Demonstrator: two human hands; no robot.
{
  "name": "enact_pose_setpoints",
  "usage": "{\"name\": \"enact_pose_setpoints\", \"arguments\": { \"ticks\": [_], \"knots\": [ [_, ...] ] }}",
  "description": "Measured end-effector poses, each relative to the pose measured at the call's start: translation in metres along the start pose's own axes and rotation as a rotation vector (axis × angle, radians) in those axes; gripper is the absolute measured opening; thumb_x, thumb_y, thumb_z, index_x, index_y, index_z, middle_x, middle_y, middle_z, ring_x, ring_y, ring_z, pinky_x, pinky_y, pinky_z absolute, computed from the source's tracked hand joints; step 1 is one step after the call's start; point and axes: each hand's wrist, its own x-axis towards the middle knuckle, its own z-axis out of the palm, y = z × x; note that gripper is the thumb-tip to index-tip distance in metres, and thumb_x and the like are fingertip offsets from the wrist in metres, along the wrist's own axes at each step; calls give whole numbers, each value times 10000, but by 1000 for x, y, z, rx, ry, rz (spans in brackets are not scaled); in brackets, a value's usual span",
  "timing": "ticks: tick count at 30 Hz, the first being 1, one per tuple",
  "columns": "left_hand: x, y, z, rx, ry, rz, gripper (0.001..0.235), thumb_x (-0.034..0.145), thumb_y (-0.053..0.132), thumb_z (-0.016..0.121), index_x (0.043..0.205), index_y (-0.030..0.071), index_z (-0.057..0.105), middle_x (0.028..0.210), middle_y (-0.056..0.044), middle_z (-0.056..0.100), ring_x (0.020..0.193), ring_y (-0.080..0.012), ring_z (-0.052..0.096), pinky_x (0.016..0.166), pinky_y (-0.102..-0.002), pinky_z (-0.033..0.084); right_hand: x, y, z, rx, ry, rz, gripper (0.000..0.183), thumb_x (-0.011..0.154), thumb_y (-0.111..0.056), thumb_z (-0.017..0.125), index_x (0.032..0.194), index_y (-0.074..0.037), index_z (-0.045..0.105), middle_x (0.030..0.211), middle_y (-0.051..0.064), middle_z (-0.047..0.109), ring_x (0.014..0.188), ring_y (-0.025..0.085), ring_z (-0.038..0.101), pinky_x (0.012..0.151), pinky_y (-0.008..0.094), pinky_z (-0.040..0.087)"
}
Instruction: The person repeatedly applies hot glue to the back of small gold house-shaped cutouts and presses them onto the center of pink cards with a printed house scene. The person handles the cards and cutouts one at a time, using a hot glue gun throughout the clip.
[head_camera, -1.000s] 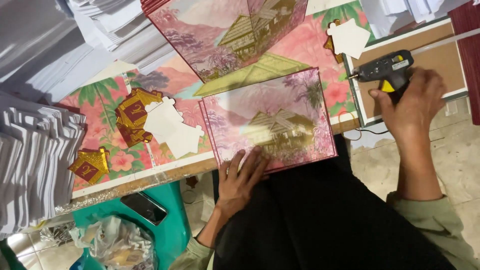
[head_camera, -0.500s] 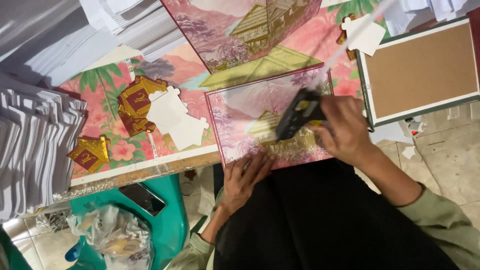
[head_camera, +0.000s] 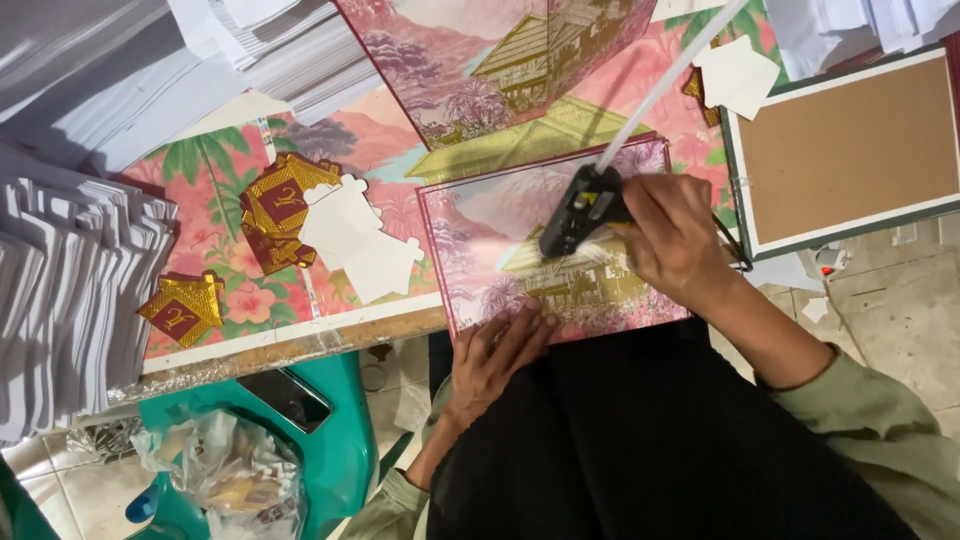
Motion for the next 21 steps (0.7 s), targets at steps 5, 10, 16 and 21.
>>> {"name": "enact_pose_setpoints", "arguments": {
  "ticks": [5, 10, 16, 21],
  "knots": [
    [-1, -6, 1, 47, -2, 88, 312, 995, 351, 383, 1255, 348, 556, 1244, 116, 594, 956, -90, 538, 826, -237, 451, -18, 7, -9, 26, -72, 12, 388, 988, -245, 457, 1109, 83, 626, 976, 221, 581, 835, 382, 546, 755, 440, 409],
    [0, -7, -1, 66, 7, 101, 322, 997, 340, 377, 1273, 334, 544, 1241, 101, 595, 954, -100, 537, 826, -245, 453, 2, 5, -1, -11, -1, 6, 345, 989, -183, 447, 1102, 86, 628, 961, 203, 573, 817, 356, 539, 741, 421, 411],
    [-7, -2, 4, 30, -4, 58, 308, 990, 332, 406, 1255, 344, 562, 1245, 96, 596, 947, -120, 536, 820, -273, 449, 51, -18, -19, -19, 68, 10, 269, 974, -65, 446, 1064, 100, 640, 939, 211, 569, 781, 370, 537, 724, 433, 433],
    [-13, -4, -7, -288, -159, -236, 472, 853, 410, 620, 1300, 275, 552, 1151, 17, 570, 995, -157, 546, 905, -283, 471, 46, -12, -24, -82, 79, -8, 238, 960, -40, 479, 1073, 99, 637, 954, 204, 575, 811, 354, 555, 754, 423, 432]
  ]
}}
